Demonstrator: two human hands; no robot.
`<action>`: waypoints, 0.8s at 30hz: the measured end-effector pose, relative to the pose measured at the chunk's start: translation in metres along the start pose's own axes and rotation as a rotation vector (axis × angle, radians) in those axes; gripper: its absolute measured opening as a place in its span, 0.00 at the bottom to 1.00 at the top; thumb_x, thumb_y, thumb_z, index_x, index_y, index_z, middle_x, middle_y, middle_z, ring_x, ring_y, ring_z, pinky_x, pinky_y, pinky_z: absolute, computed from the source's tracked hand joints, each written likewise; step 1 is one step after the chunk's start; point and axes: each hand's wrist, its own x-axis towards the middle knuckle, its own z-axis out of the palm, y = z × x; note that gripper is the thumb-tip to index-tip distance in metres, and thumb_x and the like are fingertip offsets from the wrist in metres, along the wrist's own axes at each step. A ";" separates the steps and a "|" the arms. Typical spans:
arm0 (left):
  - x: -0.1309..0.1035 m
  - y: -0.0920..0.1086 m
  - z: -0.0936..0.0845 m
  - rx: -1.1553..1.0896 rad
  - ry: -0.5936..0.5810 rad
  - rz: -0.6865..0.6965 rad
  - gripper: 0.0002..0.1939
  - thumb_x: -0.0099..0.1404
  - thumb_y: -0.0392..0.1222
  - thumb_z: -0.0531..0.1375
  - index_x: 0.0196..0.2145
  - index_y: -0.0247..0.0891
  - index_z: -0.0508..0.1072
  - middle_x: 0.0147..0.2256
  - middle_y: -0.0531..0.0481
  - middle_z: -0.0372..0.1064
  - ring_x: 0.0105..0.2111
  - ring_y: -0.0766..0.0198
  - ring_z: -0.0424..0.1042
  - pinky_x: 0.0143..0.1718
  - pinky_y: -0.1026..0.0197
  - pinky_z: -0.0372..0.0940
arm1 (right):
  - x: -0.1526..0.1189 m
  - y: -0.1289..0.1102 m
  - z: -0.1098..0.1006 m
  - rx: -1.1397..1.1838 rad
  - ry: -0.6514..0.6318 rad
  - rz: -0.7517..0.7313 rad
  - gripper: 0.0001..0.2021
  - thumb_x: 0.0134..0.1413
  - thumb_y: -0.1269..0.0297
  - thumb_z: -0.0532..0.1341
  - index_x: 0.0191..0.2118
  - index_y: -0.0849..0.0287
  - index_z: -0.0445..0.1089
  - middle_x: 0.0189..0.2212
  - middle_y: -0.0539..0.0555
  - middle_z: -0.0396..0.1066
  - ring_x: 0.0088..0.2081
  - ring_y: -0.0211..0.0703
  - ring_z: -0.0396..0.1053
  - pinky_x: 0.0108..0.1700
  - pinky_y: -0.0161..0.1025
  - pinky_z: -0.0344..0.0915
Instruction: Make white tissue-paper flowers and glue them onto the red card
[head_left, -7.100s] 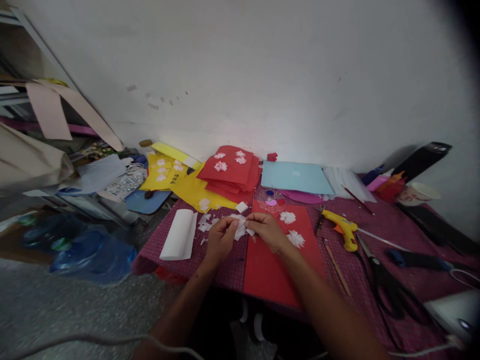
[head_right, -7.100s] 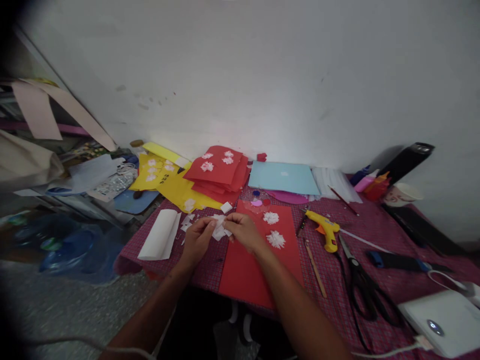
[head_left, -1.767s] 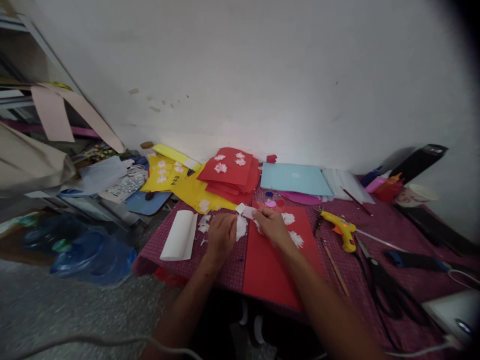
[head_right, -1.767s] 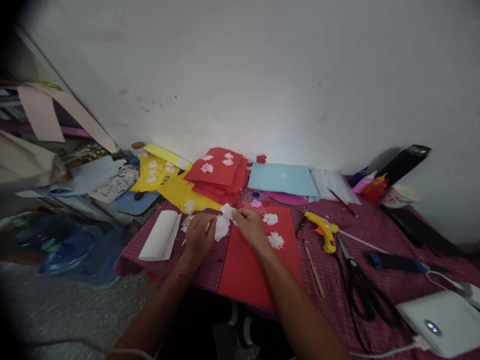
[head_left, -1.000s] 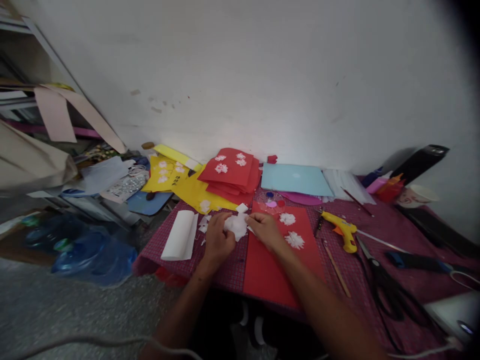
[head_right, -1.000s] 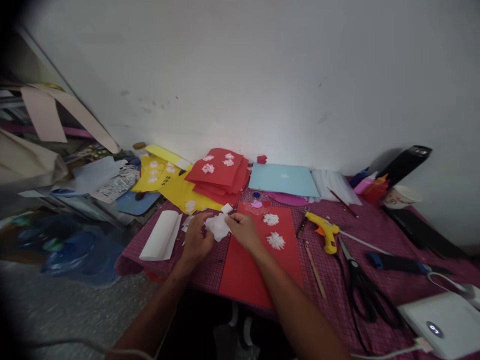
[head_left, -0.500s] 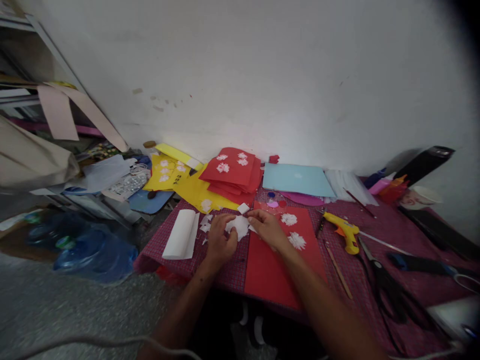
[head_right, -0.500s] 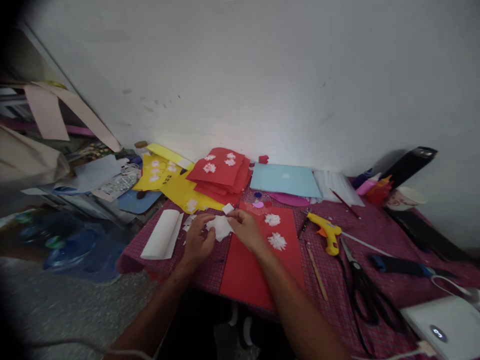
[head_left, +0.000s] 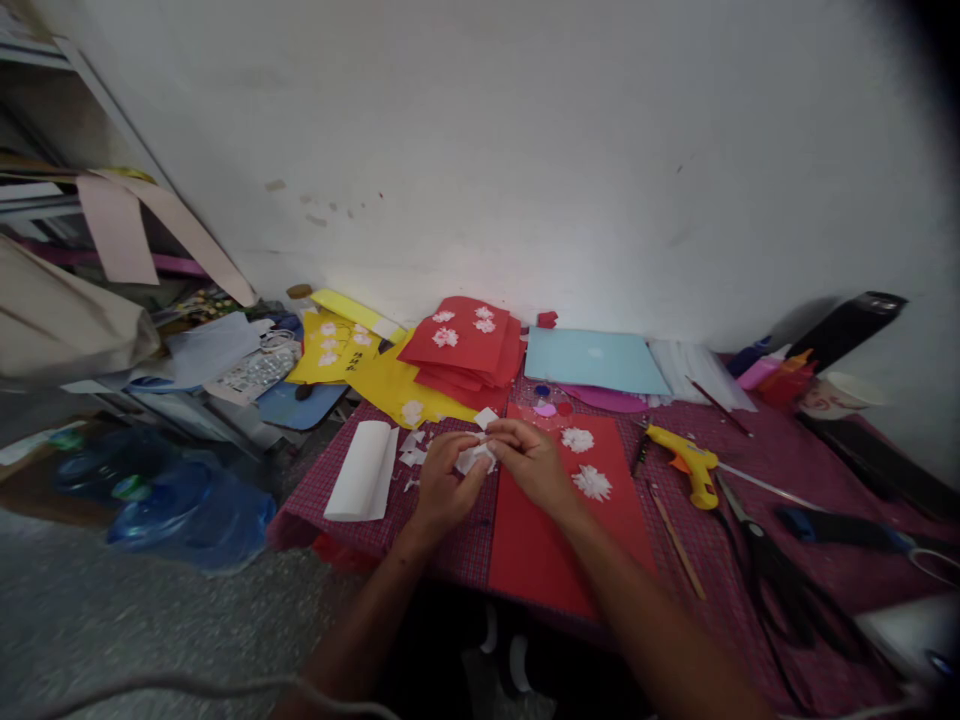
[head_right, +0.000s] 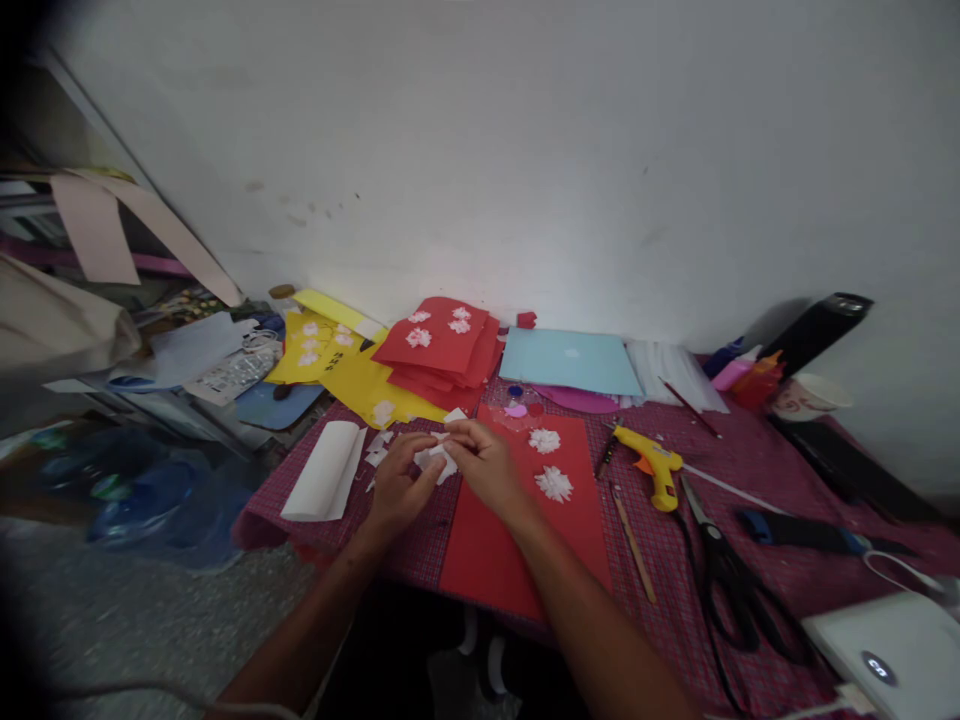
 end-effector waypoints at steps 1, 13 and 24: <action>0.000 -0.001 0.001 0.003 0.013 -0.003 0.11 0.63 0.39 0.63 0.44 0.42 0.74 0.43 0.45 0.73 0.46 0.56 0.72 0.50 0.51 0.65 | -0.001 -0.001 0.001 0.001 0.002 -0.017 0.13 0.53 0.59 0.64 0.44 0.56 0.72 0.38 0.55 0.78 0.41 0.48 0.76 0.44 0.42 0.70; 0.001 -0.007 0.000 -0.079 0.023 -0.098 0.05 0.67 0.40 0.59 0.36 0.39 0.75 0.39 0.47 0.75 0.41 0.61 0.73 0.44 0.57 0.66 | 0.003 0.003 -0.004 0.131 -0.063 0.015 0.14 0.52 0.57 0.66 0.43 0.57 0.73 0.34 0.53 0.76 0.33 0.41 0.73 0.36 0.38 0.69; 0.002 -0.002 -0.002 -0.126 -0.047 -0.188 0.10 0.69 0.43 0.56 0.31 0.38 0.73 0.36 0.48 0.73 0.39 0.61 0.72 0.44 0.59 0.65 | 0.003 0.002 -0.006 -0.128 -0.170 0.081 0.15 0.57 0.52 0.60 0.27 0.59 0.70 0.21 0.48 0.67 0.24 0.36 0.63 0.28 0.34 0.59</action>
